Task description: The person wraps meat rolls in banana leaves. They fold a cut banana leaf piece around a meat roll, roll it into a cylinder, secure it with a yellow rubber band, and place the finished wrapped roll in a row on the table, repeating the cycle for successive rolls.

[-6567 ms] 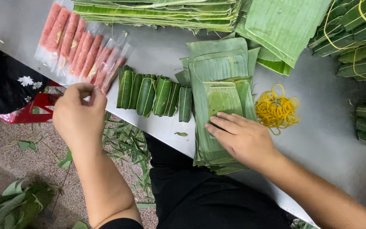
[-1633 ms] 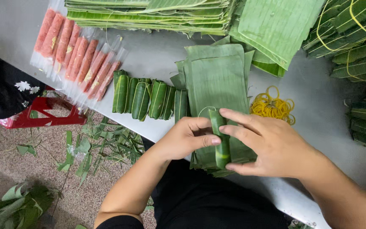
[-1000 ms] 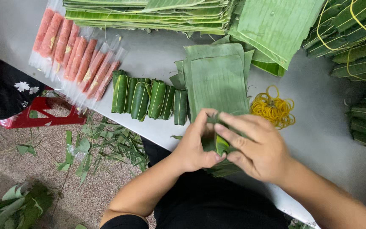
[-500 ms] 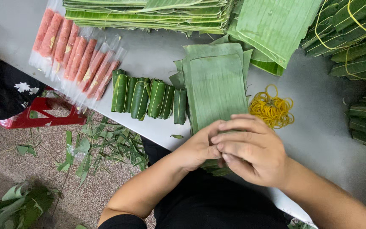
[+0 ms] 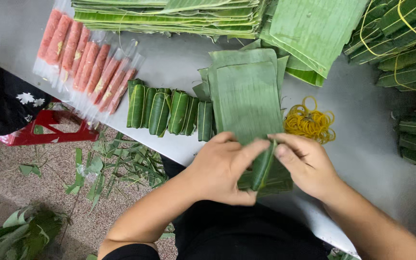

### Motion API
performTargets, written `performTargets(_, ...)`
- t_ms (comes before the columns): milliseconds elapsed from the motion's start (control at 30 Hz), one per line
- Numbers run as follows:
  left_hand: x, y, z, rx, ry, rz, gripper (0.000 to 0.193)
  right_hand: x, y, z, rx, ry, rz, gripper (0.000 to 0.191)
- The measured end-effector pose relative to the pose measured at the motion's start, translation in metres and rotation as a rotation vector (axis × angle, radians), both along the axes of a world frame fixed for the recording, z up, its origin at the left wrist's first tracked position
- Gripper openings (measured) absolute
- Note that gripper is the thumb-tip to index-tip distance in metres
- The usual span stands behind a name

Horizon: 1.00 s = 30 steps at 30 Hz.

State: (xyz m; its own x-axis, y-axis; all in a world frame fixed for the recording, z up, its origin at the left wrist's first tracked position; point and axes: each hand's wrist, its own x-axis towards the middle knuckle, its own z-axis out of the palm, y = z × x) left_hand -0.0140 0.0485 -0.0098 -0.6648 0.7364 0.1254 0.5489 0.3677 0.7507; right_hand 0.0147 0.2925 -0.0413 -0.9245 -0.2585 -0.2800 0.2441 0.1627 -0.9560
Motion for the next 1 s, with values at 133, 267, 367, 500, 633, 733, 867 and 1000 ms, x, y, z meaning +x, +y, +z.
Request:
performTargets(133,-0.003,-0.002,-0.006,-0.057,0.301,-0.052,0.099,0.009,0.006,-0.020,-0.321,-0.323,-0.071,0.029)
performTargets(267,0.002,-0.005,-0.011,-0.032,0.396,-0.033,0.103,0.013,0.012,-0.027,-0.642,-0.295,-0.165,0.017)
performTargets(367,0.007,0.001,-0.015,0.068,0.251,-0.006,0.111,0.015,0.011,-0.024,-0.437,-0.138,-0.141,0.009)
performTargets(500,0.013,0.017,-0.019,0.076,0.167,0.110,0.113,0.012,0.005,-0.013,-0.179,0.004,-0.105,0.013)
performTargets(633,0.013,0.027,-0.023,0.126,0.153,0.175,0.104,-0.010,0.018,-0.001,-0.036,0.204,0.046,0.027)
performTargets(733,0.011,0.024,-0.024,0.153,0.038,0.223,0.101,-0.038,0.038,0.001,0.811,0.467,-0.028,0.017)
performTargets(867,0.009,0.013,-0.024,0.176,-0.010,0.238,0.099,-0.066,0.050,-0.003,0.976,0.501,0.035,0.012)
performTargets(1000,0.009,0.007,-0.027,0.281,-0.213,0.269,0.105,-0.060,0.036,0.006,0.960,0.555,0.034,0.010)
